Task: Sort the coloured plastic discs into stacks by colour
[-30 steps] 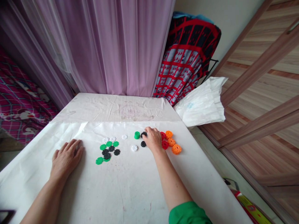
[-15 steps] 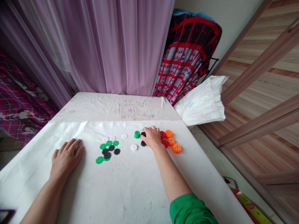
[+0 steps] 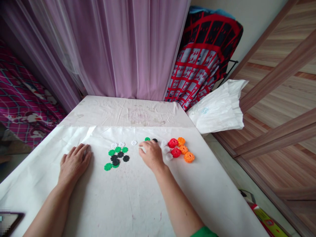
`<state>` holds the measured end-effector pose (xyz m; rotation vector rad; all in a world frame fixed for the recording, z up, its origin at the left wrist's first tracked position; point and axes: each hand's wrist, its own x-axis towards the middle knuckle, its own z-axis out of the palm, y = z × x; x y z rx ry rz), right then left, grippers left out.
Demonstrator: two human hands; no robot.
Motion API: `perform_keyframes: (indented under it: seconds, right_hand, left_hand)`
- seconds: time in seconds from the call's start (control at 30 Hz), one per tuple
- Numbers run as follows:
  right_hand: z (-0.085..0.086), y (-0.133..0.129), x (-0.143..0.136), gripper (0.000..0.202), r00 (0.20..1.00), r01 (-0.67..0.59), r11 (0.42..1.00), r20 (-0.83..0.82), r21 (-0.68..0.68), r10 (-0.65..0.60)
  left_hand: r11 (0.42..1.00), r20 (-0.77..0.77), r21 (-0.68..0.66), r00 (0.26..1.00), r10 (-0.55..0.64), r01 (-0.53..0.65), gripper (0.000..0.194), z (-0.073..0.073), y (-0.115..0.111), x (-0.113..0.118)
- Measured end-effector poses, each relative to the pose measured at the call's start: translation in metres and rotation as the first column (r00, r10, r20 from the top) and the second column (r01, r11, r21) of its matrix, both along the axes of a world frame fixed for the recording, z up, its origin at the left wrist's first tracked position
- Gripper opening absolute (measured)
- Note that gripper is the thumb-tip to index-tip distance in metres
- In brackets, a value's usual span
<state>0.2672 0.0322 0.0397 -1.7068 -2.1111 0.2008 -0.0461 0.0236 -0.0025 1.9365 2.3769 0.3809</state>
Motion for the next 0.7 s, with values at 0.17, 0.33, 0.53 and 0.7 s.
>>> perform_keyframes:
  seconds: [0.17,0.33,0.53,0.7]
  right_hand:
    - [-0.027,-0.023,-0.052,0.015,0.992,-0.104,0.990,-0.079,-0.093,0.097]
    - [-0.041,-0.025,-0.065,0.017,0.998,-0.042,0.996,-0.049,-0.073,0.039]
    - [-0.051,-0.031,-0.026,0.017,0.984,0.111,0.982,-0.153,0.153,-0.087]
    - [-0.049,-0.027,0.034,0.020,0.930,0.363,0.898,-0.165,0.250,-0.330]
  left_hand:
    - [1.000,0.008,-0.005,1.000,-0.005,0.005,0.055,0.003,-0.001,0.001]
    - [1.000,0.011,-0.002,1.000,-0.004,0.004,0.053,0.005,-0.001,0.002]
    - [1.000,0.000,0.025,1.000,-0.008,0.008,0.050,-0.002,0.000,-0.001]
    - [0.999,-0.011,0.029,1.000,-0.016,0.017,0.049,-0.003,0.001,-0.003]
